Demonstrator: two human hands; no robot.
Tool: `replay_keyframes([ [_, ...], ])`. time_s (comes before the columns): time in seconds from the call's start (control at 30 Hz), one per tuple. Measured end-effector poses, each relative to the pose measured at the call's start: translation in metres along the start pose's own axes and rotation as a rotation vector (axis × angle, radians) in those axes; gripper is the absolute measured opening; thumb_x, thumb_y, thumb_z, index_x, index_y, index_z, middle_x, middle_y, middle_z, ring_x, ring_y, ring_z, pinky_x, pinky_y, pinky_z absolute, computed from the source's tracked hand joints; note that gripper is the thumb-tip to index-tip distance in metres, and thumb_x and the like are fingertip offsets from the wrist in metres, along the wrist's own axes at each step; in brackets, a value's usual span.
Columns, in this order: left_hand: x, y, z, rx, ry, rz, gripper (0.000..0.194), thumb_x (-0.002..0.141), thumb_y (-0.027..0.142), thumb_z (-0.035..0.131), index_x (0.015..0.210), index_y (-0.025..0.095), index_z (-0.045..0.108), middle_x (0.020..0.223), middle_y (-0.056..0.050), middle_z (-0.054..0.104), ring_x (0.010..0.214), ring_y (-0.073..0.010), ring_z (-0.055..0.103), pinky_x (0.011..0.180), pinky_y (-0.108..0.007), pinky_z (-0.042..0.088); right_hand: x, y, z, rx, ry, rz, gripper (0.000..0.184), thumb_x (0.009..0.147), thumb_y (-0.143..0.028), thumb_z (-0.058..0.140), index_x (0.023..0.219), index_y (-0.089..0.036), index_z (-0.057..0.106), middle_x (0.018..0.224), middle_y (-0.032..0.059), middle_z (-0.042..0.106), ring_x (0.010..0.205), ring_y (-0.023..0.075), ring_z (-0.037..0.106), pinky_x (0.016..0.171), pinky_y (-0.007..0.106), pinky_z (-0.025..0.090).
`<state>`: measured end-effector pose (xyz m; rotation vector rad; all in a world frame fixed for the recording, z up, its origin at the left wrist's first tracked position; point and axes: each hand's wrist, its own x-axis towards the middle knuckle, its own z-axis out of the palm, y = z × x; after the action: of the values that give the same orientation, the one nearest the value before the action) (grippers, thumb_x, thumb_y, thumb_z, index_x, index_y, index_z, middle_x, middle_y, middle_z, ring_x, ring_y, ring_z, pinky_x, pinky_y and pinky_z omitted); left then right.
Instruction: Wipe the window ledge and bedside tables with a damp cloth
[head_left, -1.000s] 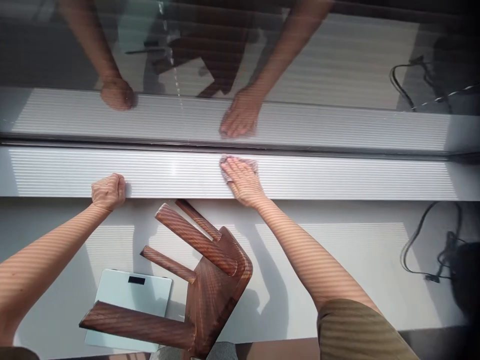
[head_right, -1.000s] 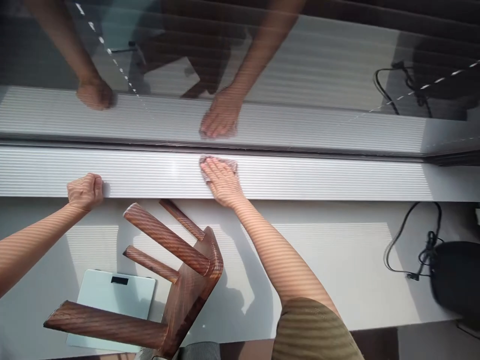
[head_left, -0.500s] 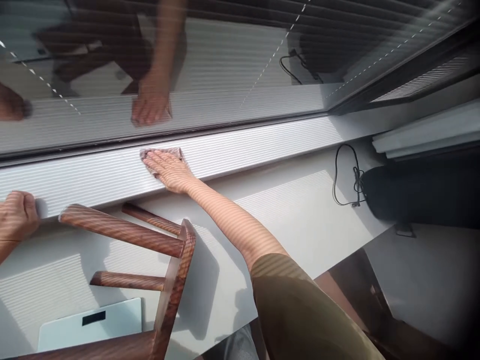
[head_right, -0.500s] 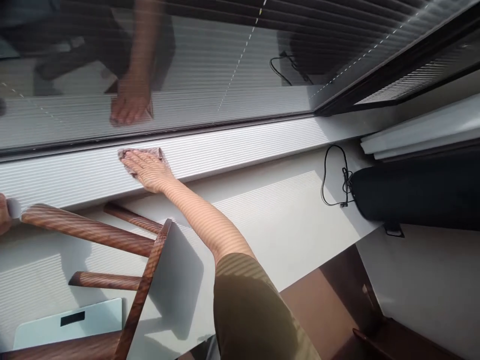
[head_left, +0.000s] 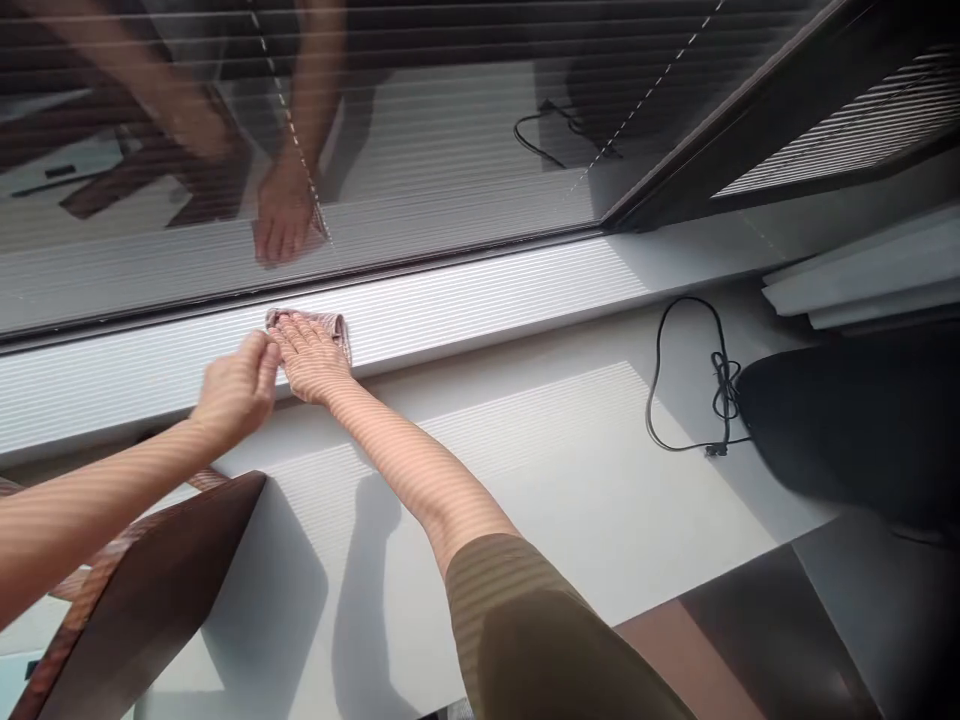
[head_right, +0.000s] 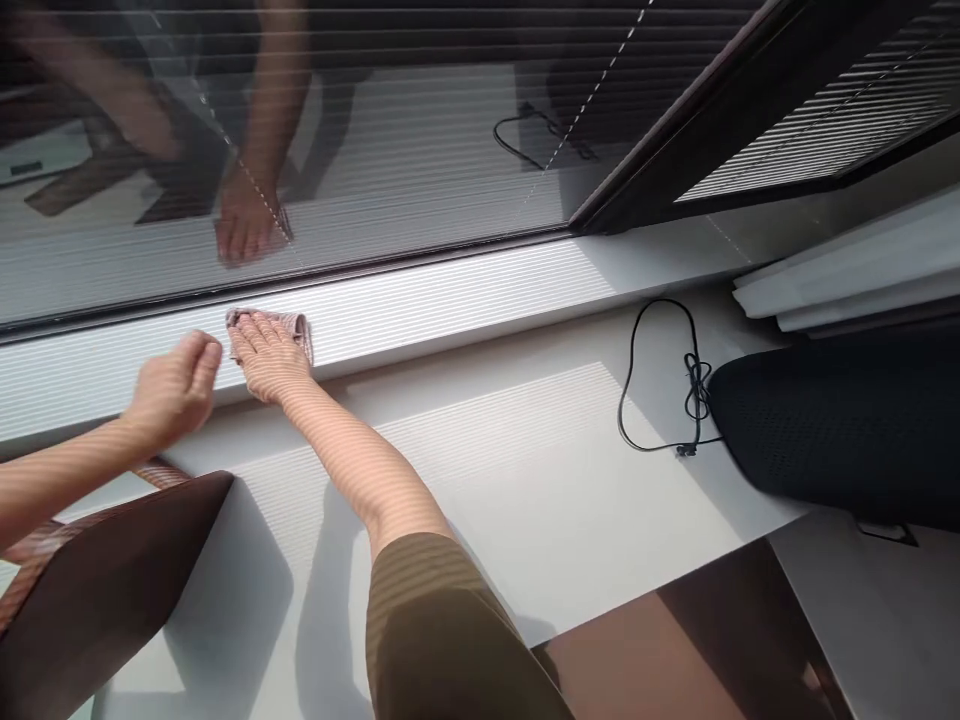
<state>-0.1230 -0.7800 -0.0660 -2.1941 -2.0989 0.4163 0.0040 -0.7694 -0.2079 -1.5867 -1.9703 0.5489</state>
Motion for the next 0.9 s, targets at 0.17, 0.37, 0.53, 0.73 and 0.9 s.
replay_keyframes([
  [0.17,-0.005,0.113,0.029,-0.008,0.037,-0.031,0.036,0.095,0.032,0.035,0.115,0.007,0.054,0.079,-0.010,0.064,0.084,-0.0239,0.061,0.075,-0.034,0.041,-0.088,0.161,-0.079,-0.015,0.076,0.168,0.056,0.097,-0.022,0.035,0.151,-0.010,0.031,0.161,0.0094,0.025,0.150,0.0217,0.019,0.124,0.040,0.011],
  [0.37,0.018,0.162,0.063,0.011,0.075,-0.109,0.044,0.096,0.033,0.023,0.120,0.008,0.050,0.085,-0.014,0.065,0.077,-0.0248,0.060,0.072,-0.034,0.036,-0.182,0.349,-0.167,-0.077,0.255,0.715,0.060,0.095,-0.025,0.037,0.151,-0.004,0.029,0.160,0.0173,0.023,0.150,0.0285,0.018,0.122,0.051,0.012],
  [0.53,0.025,0.163,0.066,0.080,0.103,-0.136,0.046,0.094,0.033,0.022,0.121,0.009,0.051,0.083,-0.013,0.062,0.074,-0.0258,0.058,0.069,-0.034,0.034,-0.117,0.214,-0.104,-0.046,0.120,0.284,0.057,0.098,-0.025,0.033,0.151,-0.005,0.031,0.160,0.0149,0.025,0.150,0.0283,0.017,0.124,0.044,0.008],
  [0.73,0.019,0.169,0.052,0.130,0.022,-0.079,0.049,0.094,0.034,0.018,0.121,0.006,0.049,0.073,-0.008,0.052,0.066,-0.0225,0.051,0.066,-0.032,0.032,-0.107,0.204,-0.103,0.001,0.011,0.006,0.054,0.096,-0.022,0.040,0.150,-0.017,0.036,0.159,0.0039,0.030,0.149,0.0195,0.024,0.124,0.036,0.013],
  [0.9,0.023,0.166,0.055,0.118,0.048,-0.100,0.047,0.093,0.034,0.019,0.118,0.009,0.049,0.068,-0.006,0.049,0.063,-0.0237,0.049,0.064,-0.033,0.030,-0.190,0.382,-0.196,-0.024,0.170,0.722,0.058,0.096,-0.019,0.039,0.151,-0.007,0.030,0.160,0.0132,0.023,0.150,0.0232,0.018,0.123,0.039,0.010],
])
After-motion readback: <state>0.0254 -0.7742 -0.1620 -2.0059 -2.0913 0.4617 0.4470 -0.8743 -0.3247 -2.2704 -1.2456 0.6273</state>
